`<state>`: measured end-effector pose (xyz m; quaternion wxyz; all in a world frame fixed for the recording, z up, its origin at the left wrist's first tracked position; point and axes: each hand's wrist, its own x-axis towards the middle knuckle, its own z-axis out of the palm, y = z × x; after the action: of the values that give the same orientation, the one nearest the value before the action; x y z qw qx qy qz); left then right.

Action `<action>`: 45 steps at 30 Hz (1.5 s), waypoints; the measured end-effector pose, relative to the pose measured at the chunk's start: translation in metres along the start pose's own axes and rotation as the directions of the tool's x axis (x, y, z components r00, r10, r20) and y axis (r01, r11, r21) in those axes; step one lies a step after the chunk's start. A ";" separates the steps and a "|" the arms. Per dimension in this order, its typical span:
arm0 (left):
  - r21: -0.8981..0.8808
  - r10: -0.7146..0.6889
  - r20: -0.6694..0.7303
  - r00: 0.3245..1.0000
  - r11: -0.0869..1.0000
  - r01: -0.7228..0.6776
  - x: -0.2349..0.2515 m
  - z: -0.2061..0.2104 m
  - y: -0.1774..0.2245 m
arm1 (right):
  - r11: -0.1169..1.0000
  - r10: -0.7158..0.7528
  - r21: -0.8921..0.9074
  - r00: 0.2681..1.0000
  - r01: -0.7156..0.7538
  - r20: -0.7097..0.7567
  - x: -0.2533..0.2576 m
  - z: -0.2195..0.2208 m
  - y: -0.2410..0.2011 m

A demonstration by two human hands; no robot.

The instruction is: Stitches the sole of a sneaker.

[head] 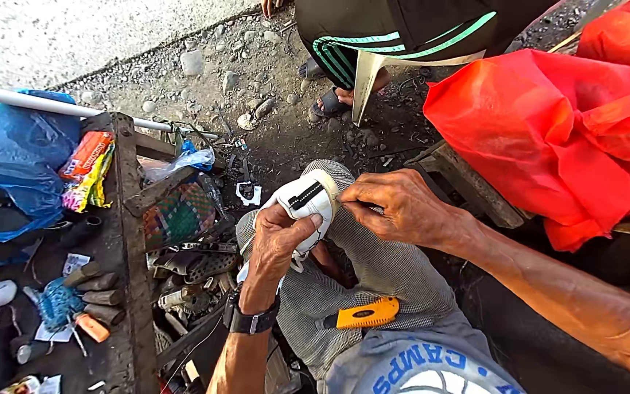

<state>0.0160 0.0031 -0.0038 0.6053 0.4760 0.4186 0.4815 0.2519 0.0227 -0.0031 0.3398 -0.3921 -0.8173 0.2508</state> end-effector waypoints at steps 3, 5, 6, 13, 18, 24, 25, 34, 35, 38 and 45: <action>-0.010 -0.002 -0.018 1.000 1.000 0.001 0.000 0.000 -0.003 | 0.995 -0.039 -0.088 0.996 0.047 0.081 0.011 -0.005 -0.002; 0.000 -0.012 -0.034 0.999 1.000 0.012 -0.001 0.001 -0.005 | 0.989 -0.042 -0.137 0.990 0.061 0.132 0.016 -0.007 -0.003; 0.011 -0.017 -0.044 0.999 1.000 0.018 -0.001 0.002 -0.005 | 0.986 -0.033 -0.158 0.986 0.059 0.163 0.017 -0.008 -0.005; 0.053 -0.040 -0.092 0.995 0.998 0.045 -0.003 0.002 -0.008 | 0.968 -0.043 -0.230 0.970 0.100 0.239 0.028 -0.003 -0.010; 0.065 -0.057 -0.102 0.993 0.996 0.064 -0.001 0.002 -0.009 | 0.956 -0.004 -0.276 0.944 0.101 0.331 0.039 0.002 -0.016; 0.199 -0.135 0.127 0.983 0.974 0.108 -0.002 -0.018 0.013 | 0.943 -0.136 -0.246 0.934 0.224 0.331 0.045 -0.007 -0.008; 0.272 -0.173 0.169 0.970 0.955 0.123 -0.002 -0.025 0.018 | 0.932 -0.146 -0.266 0.928 0.245 0.344 0.045 -0.012 -0.009; 0.616 0.155 -0.059 0.986 0.783 -0.086 -0.034 -0.044 0.044 | 0.884 -0.143 -0.384 0.937 0.266 0.319 0.038 -0.023 -0.011; 0.608 0.257 -0.063 0.964 0.776 -0.167 -0.035 -0.042 0.049 | 0.868 -0.165 -0.412 0.943 0.277 0.288 0.040 -0.022 -0.012; 0.407 0.396 -0.030 0.918 0.843 -0.351 -0.033 -0.032 0.054 | 0.820 -0.281 -0.465 0.943 0.334 0.181 0.045 -0.014 -0.009; -0.224 0.241 0.183 0.953 0.954 -0.198 -0.017 -0.035 0.015 | 0.816 -0.328 -0.458 0.935 0.352 0.135 0.044 -0.011 0.000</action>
<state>-0.0239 -0.0058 0.0043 0.6337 0.5032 0.2456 0.5337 0.2399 0.0605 0.0196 0.2518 -0.3046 -0.9185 -0.0120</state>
